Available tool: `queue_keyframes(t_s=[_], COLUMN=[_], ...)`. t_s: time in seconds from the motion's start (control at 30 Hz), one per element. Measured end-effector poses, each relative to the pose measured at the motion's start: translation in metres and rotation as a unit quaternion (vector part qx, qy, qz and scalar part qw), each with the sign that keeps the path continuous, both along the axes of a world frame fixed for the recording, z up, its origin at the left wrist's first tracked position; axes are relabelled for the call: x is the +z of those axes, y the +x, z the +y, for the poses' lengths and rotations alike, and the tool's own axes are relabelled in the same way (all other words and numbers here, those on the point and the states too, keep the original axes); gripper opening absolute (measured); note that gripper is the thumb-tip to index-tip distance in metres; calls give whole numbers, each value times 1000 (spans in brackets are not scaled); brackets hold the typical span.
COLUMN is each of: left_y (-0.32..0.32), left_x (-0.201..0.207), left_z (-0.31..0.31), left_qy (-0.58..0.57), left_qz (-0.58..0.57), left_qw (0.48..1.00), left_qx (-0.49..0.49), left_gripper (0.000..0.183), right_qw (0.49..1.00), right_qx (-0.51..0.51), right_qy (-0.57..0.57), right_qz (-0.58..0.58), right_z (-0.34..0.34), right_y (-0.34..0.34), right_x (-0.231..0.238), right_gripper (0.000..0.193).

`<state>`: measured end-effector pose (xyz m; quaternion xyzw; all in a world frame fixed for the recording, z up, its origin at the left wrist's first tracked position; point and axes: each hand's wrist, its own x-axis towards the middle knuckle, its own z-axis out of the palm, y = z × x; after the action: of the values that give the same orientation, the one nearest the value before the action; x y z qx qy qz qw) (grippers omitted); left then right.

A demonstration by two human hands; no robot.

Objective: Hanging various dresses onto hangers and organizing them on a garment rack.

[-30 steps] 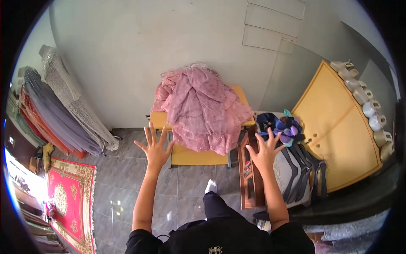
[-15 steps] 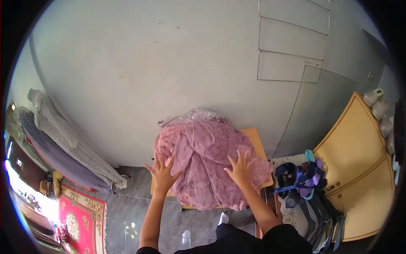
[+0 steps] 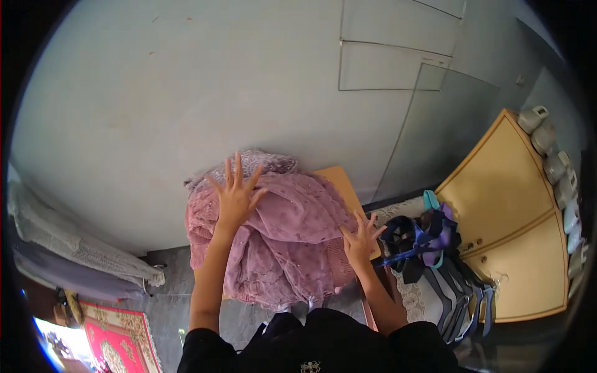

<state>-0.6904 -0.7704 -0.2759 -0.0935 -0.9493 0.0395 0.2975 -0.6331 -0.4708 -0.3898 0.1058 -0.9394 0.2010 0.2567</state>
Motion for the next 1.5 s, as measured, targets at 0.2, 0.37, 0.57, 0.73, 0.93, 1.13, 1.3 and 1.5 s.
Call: queue_keyframes(t_s=[0.2,0.37,0.57,0.73,0.93,1.13,1.3,1.5], left_y=[-87,-127,-139,-129,-120,-124,-123,-95], left_x=[17,-35,-115,-148,-168,-146,-87,-39], left_z=[82,151,193,183,164,155,135,92], left_qy=[-40,-162,-248,-208,-162,-13,51,74], left_qz=[10,-141,-321,-407,-429,-372,-255,-121], left_qw=[977,900,799,753,771,808,875,909], left_qx=[-207,-380,-445,-473,-443,-457,-409,-393], left_gripper=[56,64,69,67,45,22,18,16], right_qw=[997,992,987,970,971,958,894,899], right_qx=[-48,-106,-154,-239,-221,-261,-367,-331], right_qy=[1,34,-18,-32,-76,-103,-184,-203], right_qz=[54,65,52,-12,-39,-59,-178,-202], right_z=[20,34,43,45,38,38,20,-19], right_y=[33,67,104,122,118,122,106,65], right_x=[-1,-24,-57,-77,-84,-92,-79,-59], right_gripper=[24,29,33,30,39,28,37,38])
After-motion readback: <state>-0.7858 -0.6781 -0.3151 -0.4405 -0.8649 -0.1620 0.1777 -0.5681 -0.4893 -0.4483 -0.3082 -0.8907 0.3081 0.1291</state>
